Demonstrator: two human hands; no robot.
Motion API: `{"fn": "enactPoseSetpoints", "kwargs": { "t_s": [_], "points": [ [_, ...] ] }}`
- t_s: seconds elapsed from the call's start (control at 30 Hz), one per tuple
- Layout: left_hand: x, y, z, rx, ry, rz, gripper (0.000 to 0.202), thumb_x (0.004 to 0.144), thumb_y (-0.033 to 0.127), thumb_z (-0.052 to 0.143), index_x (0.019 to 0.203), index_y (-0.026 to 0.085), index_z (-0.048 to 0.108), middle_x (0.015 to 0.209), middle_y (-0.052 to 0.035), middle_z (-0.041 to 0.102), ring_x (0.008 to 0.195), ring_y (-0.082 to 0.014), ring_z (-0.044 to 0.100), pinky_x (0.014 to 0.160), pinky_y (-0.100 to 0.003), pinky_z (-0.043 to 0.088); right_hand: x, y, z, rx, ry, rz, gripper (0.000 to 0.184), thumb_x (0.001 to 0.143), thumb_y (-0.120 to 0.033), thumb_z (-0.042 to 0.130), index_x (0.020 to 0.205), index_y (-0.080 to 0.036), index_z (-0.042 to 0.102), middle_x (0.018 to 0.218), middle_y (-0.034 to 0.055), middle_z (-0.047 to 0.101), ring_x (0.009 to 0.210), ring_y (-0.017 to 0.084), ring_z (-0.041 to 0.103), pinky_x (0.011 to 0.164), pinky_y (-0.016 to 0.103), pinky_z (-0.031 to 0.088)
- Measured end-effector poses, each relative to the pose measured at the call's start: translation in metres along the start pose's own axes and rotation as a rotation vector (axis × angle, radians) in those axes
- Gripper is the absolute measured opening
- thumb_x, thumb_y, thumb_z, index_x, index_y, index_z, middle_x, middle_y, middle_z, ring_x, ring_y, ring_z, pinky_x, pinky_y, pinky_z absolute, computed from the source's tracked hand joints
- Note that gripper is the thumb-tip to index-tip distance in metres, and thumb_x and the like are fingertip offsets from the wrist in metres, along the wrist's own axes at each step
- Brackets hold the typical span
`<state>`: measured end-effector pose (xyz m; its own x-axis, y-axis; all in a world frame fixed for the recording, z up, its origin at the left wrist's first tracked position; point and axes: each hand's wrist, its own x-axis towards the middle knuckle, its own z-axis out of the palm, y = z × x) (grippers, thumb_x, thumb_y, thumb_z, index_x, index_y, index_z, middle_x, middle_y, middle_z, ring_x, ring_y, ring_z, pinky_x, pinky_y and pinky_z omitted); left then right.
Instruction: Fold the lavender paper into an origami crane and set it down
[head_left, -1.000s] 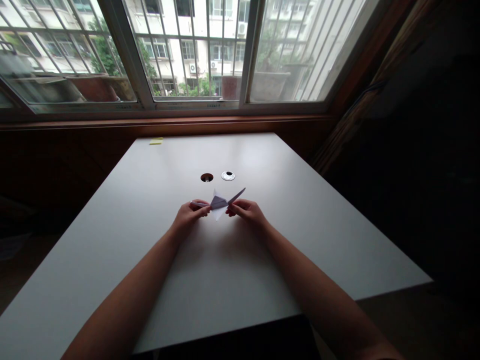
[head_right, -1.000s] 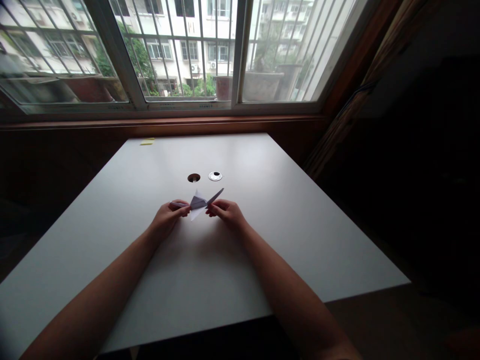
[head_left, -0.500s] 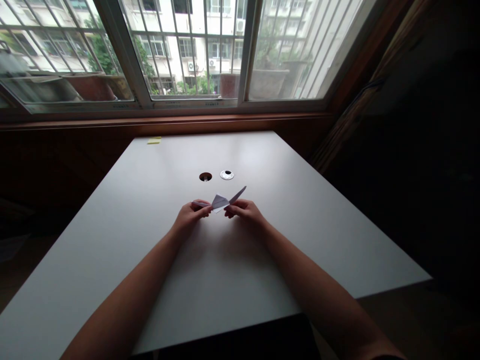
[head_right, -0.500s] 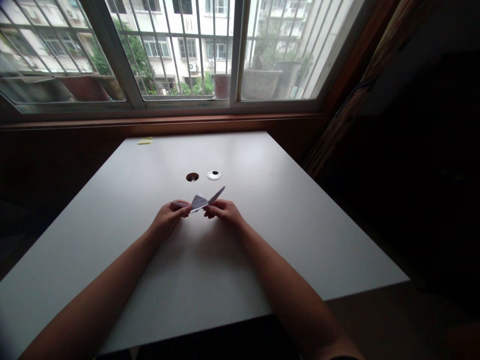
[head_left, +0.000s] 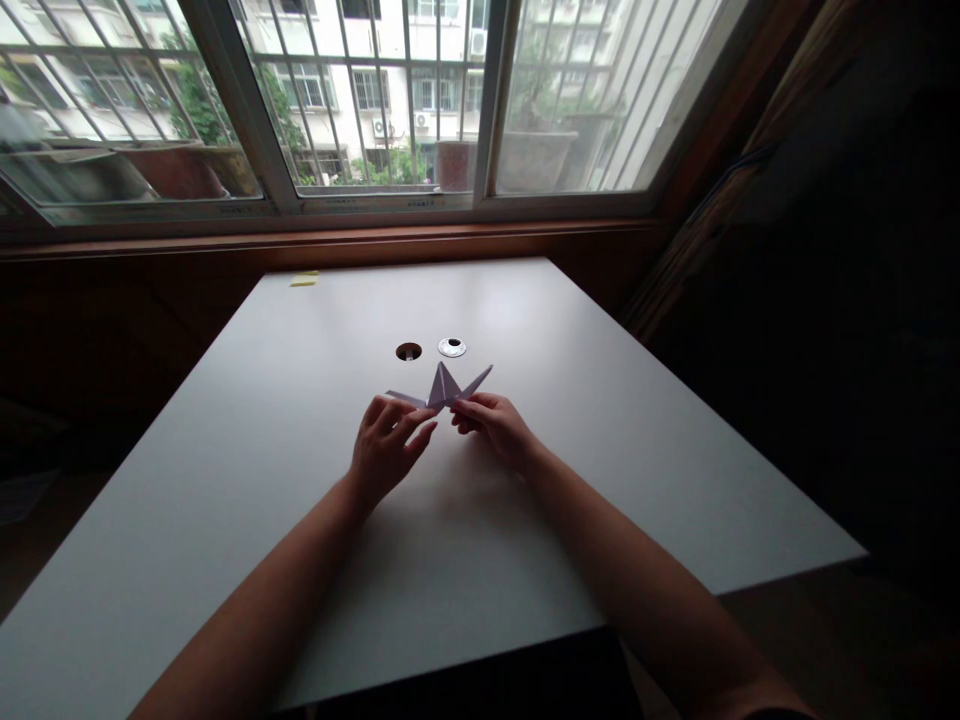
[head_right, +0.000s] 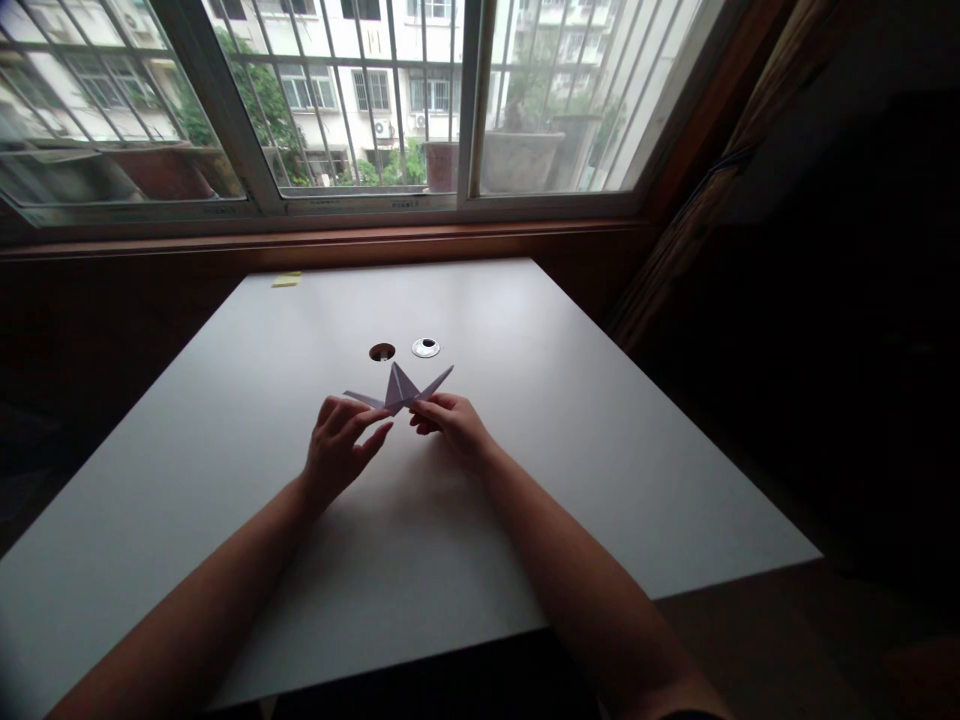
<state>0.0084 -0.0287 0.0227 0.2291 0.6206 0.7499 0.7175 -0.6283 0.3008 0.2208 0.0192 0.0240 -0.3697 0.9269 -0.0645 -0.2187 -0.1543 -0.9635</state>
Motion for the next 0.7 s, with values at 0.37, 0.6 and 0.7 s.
{"fn": "enactPoseSetpoints", "kwargs": {
  "t_s": [0.37,0.6,0.7],
  "points": [
    [0.0057,0.0065,-0.0064,0.308,0.055,0.230,0.031,0.082,0.017,0.073,0.107,0.034,0.068,0.109,-0.0062,0.064,0.108,-0.0271,0.044,0.100,-0.045,0.040,-0.0051,0.0021,0.0044,0.049,-0.210,0.119,0.025,0.074,-0.038,0.078,0.079,-0.014,0.073,0.067,0.0034,0.067,0.054,0.009,0.054,0.051,0.023,0.037],
    [0.0060,0.0023,-0.0080,0.258,0.014,0.251,0.029,0.083,0.018,0.073,0.106,0.034,0.068,0.098,-0.0039,0.067,0.101,-0.0253,0.046,0.101,-0.045,0.039,-0.0077,0.0001,0.0083,0.018,-0.214,0.138,0.030,0.073,-0.043,0.078,0.079,-0.015,0.071,0.067,0.0023,0.066,0.049,0.007,0.048,0.044,0.022,0.029],
    [0.0066,0.0012,-0.0079,0.273,0.036,0.253,0.028,0.082,0.019,0.076,0.105,0.032,0.068,0.095,-0.0040,0.067,0.101,-0.0249,0.046,0.100,-0.045,0.041,-0.0086,-0.0001,0.0067,-0.055,-0.168,0.082,0.037,0.078,-0.051,0.073,0.075,-0.015,0.068,0.061,0.0003,0.061,0.046,0.007,0.044,0.043,0.022,0.027]
  ]
}}
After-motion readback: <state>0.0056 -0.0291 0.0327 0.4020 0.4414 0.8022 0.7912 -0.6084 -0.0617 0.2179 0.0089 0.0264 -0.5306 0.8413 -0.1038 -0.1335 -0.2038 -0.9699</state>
